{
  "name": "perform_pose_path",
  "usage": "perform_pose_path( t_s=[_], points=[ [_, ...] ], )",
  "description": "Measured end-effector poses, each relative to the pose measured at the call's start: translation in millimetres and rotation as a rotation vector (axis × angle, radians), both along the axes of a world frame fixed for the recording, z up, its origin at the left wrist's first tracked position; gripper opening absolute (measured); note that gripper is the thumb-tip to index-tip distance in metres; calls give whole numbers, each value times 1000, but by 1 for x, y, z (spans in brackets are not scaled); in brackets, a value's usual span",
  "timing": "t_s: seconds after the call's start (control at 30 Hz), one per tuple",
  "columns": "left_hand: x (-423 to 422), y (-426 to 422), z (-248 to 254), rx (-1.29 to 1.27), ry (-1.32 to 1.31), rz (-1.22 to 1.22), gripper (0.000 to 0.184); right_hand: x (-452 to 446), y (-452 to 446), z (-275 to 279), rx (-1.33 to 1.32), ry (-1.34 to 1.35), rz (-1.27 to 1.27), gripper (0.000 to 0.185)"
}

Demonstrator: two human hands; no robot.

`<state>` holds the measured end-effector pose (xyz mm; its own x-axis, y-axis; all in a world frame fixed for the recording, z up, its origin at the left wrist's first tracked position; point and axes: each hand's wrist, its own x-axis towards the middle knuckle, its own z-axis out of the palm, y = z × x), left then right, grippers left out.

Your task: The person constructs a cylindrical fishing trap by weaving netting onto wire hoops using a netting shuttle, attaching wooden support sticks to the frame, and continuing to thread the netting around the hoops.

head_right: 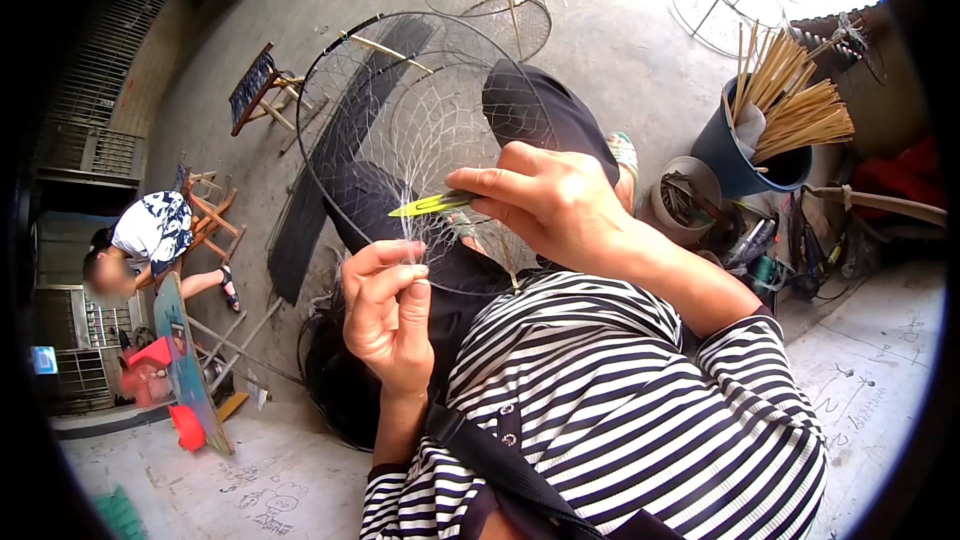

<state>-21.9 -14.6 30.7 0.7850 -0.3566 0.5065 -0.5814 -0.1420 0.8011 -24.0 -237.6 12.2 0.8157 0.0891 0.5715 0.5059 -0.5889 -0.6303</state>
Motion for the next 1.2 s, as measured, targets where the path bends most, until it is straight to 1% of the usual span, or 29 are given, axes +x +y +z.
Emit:
perform_pose_path(
  t_s=[0.03, 0.07, 0.1, 0.13, 0.2, 0.23, 0.3, 0.33, 0.37, 0.4, 0.43, 0.47, 0.5, 0.53, 0.57, 0.67, 0.83, 0.93, 1.03, 1.13, 1.2],
  points=[
    [0, -3, 0, 27, -27, 12, 10, 4, 3, -1, 72, -13, 25, 39],
    [0, -7, -1, 102, -82, 26, 12, 4, 6, 3, 165, 98, 116, 37],
    [-1, -11, -2, 180, -135, 36, 14, 7, 14, 4, 339, 171, 193, 37],
    [1, -17, -3, 251, -257, 25, 18, 11, 20, 6, 600, 399, 332, 37],
    [2, -21, -5, 370, -361, -4, 20, 19, 33, 1, 1073, 731, 550, 35],
    [2, -21, -7, 414, -398, 2, 21, 26, 32, -6, 1042, 803, 549, 30],
    [4, -13, 2, 418, -363, 13, 18, 25, 18, 1, 306, 335, 204, 25],
    [6, -8, 1, 361, -306, 28, 16, 24, 10, -1, 460, 307, 121, 22],
    [7, -4, 2, 283, -229, 26, 15, 22, 2, 4, 1009, 464, 160, 20],
    [5, 1, 5, 230, -116, 30, 14, 21, -15, 5, 946, 405, 81, 22],
    [3, 4, 9, 177, -5, 31, 13, 22, -18, 3, 798, 362, -69, 20],
    [7, 6, 1, 61, 3, -26, 9, 24, -19, -4, 295, 144, -222, 17],
    [9, 6, 0, 25, 35, -40, 8, 26, -20, -15, -212, -77, -360, 14],
    [10, 7, -1, -10, 70, -56, 8, 23, -19, -21, -343, 21, -302, 14],
    [10, 7, -2, -45, 106, -73, 7, 21, -17, -29, -409, 73, -295, 16],
    [11, 6, -1, -53, 82, -77, 7, 19, -12, -32, -446, 87, -282, 17],
    [10, 7, 0, -39, 71, -68, 8, 17, -7, -25, -361, 103, -228, 17],
    [9, 7, -1, -50, 65, -56, 8, 14, -10, -27, -351, 126, -218, 22],
    [7, 6, 0, -58, 77, -44, 8, 8, -12, -24, -345, 180, -191, 20],
    [6, 7, 2, -51, 75, -34, 9, 4, -14, -28, -350, 189, -112, 18],
    [6, 5, 1, -40, 53, -38, 9, -1, -16, -23, -173, 211, 12, 21]
  ],
)
